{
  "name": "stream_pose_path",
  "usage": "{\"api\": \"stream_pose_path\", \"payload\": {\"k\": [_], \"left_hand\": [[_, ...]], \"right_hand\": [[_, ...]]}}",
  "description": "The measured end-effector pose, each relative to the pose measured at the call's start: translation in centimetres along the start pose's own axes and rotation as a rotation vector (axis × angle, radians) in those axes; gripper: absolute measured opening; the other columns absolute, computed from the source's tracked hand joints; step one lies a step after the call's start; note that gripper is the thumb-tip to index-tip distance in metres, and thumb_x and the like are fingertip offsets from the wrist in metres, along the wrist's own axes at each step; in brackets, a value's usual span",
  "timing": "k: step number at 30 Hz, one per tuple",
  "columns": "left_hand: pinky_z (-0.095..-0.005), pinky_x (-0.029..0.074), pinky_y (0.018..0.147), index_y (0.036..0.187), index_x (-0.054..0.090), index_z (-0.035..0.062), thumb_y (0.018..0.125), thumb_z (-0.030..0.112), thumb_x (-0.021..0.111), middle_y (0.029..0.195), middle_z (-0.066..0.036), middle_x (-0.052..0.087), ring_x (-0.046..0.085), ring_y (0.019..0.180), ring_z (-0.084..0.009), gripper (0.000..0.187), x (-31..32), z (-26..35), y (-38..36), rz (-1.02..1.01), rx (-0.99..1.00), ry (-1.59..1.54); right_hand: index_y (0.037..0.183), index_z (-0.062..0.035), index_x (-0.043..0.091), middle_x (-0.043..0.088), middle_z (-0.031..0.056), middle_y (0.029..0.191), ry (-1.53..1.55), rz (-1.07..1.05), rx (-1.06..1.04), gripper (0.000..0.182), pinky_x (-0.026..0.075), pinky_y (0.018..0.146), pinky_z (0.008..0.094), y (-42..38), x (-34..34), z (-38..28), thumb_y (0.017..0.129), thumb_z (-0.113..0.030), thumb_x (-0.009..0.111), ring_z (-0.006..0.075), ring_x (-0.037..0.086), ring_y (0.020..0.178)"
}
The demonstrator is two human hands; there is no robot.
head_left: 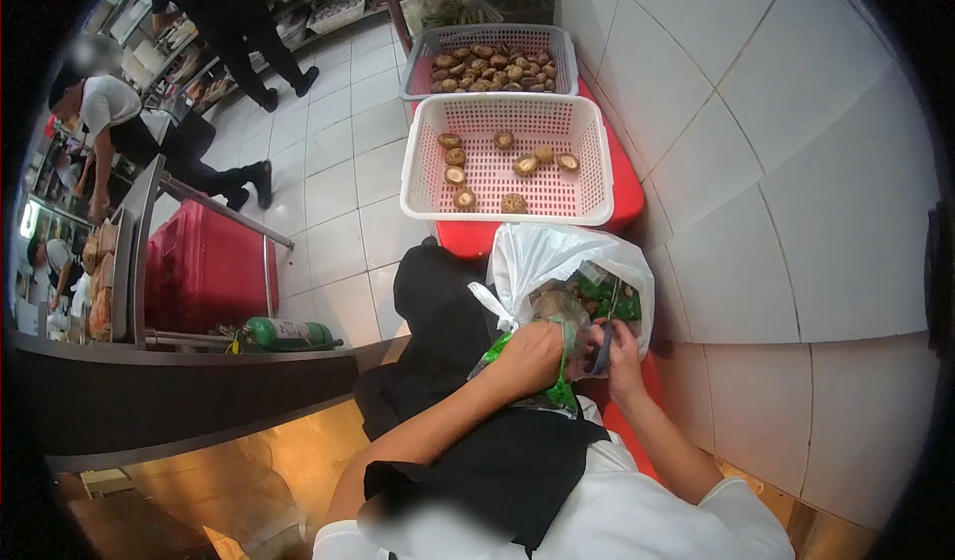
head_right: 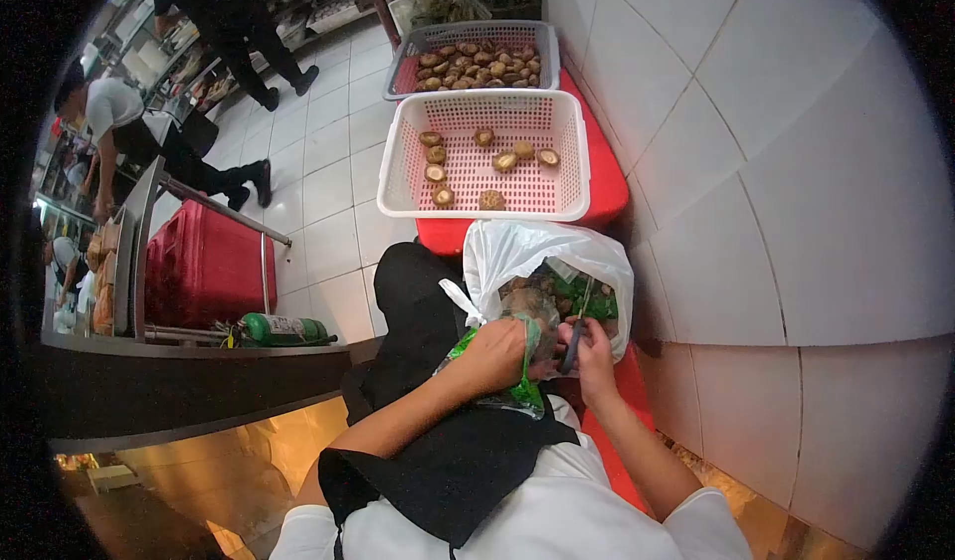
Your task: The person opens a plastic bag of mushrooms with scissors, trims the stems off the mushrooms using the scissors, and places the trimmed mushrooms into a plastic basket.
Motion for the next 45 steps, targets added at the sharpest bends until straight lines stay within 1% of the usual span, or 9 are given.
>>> {"api": "stream_pose_path", "payload": {"k": [4, 19, 25, 26, 30, 33, 34, 39, 45], "left_hand": [[-0.0539, 0.054, 0.071, 0.102, 0.059, 0.0031, 0.076, 0.023, 0.083, 0.085, -0.023, 0.066, 0.068, 0.083, -0.0457, 0.041, -0.8, -0.1, 0.3, -0.026, -0.141, -0.072], [-0.0526, 0.055, 0.080, 0.100, 0.061, -0.0016, 0.077, 0.025, 0.085, 0.098, -0.025, 0.064, 0.067, 0.091, -0.0463, 0.043, 1.1, -2.3, -0.7, -0.111, -0.243, -0.028], [-0.0476, 0.056, 0.084, 0.115, 0.065, -0.0010, 0.077, 0.013, 0.086, 0.108, -0.022, 0.064, 0.066, 0.097, -0.0467, 0.045, -3.4, -1.6, -1.4, -0.035, -0.238, -0.289], [-0.0412, 0.058, 0.089, 0.125, 0.066, 0.0011, 0.081, 0.010, 0.085, 0.115, -0.018, 0.067, 0.070, 0.106, -0.0385, 0.048, -3.7, -1.8, -1.6, -0.088, -0.261, -0.274], [-0.0368, 0.057, 0.099, 0.133, 0.063, 0.0008, 0.090, 0.008, 0.079, 0.131, -0.015, 0.067, 0.069, 0.118, -0.0267, 0.046, -4.4, -3.6, -3.0, 0.061, -0.412, -0.869], [-0.0373, 0.055, 0.106, 0.144, 0.056, 0.0008, 0.097, 0.004, 0.069, 0.140, -0.015, 0.065, 0.067, 0.123, -0.0236, 0.048, -4.6, -5.3, -3.5, 0.183, -0.438, -1.329], [-0.0391, 0.055, 0.106, 0.148, 0.053, 0.0017, 0.102, 0.006, 0.061, 0.140, -0.016, 0.065, 0.067, 0.123, -0.0249, 0.047, -5.2, -5.4, -3.6, 0.194, -0.455, -1.315], [-0.0406, 0.056, 0.105, 0.150, 0.052, 0.0019, 0.106, 0.011, 0.056, 0.139, -0.018, 0.065, 0.068, 0.123, -0.0287, 0.046, -5.8, -5.5, -2.8, 0.305, -0.507, -1.456], [-0.0396, 0.056, 0.105, 0.150, 0.050, 0.0038, 0.107, 0.011, 0.058, 0.135, -0.016, 0.066, 0.067, 0.122, -0.0240, 0.045, -4.8, -5.8, -1.1, 0.337, -0.527, -1.311]], "right_hand": [[0.126, -0.0076, 0.060, 0.070, 0.0052, 0.103, -0.008, -0.068, 0.011, 0.041, 0.054, 0.072, 0.0263, 0.0, 1.4, -0.3, 0.093, -0.023, 0.080, 0.0137, 0.069, 0.088], [0.127, -0.0068, 0.059, 0.070, 0.0057, 0.100, 0.019, 0.026, -0.060, 0.050, 0.055, 0.078, 0.0275, 0.6, 0.9, -0.6, 0.083, -0.005, 0.083, 0.0141, 0.068, 0.087], [0.127, -0.0066, 0.058, 0.071, 0.0058, 0.098, 0.030, 0.097, -0.049, 0.049, 0.054, 0.070, 0.0261, 0.2, 0.9, 0.3, 0.084, -0.004, 0.082, 0.0133, 0.068, 0.081], [0.127, -0.0065, 0.058, 0.072, 0.0060, 0.098, 0.036, 0.098, -0.050, 0.049, 0.054, 0.069, 0.0261, 0.2, 0.9, 0.5, 0.084, -0.004, 0.081, 0.0134, 0.067, 0.080], [0.129, -0.0051, 0.059, 0.073, 0.0070, 0.097, -0.076, 0.046, -0.052, 0.048, 0.053, 0.066, 0.0274, 0.7, 0.5, 1.1, 0.086, -0.006, 0.081, 0.0146, 0.068, 0.079], [0.130, -0.0035, 0.059, 0.075, 0.0074, 0.095, -0.263, 0.013, -0.185, 0.047, 0.053, 0.066, 0.0277, 0.5, -0.1, 0.0, 0.089, -0.009, 0.080, 0.0144, 0.069, 0.078], [0.130, -0.0029, 0.060, 0.075, 0.0080, 0.094, -0.312, 0.030, -0.213, 0.046, 0.053, 0.066, 0.0278, 0.3, -0.6, -0.5, 0.089, -0.010, 0.080, 0.0136, 0.069, 0.078], [0.126, -0.0007, 0.066, 0.073, 0.0111, 0.087, -0.626, 0.129, -0.504, 0.046, 0.052, 0.064, 0.0298, -2.9, -1.7, -5.2, 0.087, -0.016, 0.084, 0.0125, 0.068, 0.072], [0.126, -0.0040, 0.068, 0.072, 0.0144, 0.091, -0.994, -0.047, -0.793, 0.053, 0.056, 0.070, 0.0387, -8.0, 3.8, -10.1, 0.079, -0.017, 0.086, 0.0294, 0.071, 0.076]]}}
Point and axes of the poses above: each hand's wrist, its own y-axis towards the middle knuckle, its own x-axis out of the palm, z = x × y, the point moved 9 cm from there along y, towards the middle knuckle
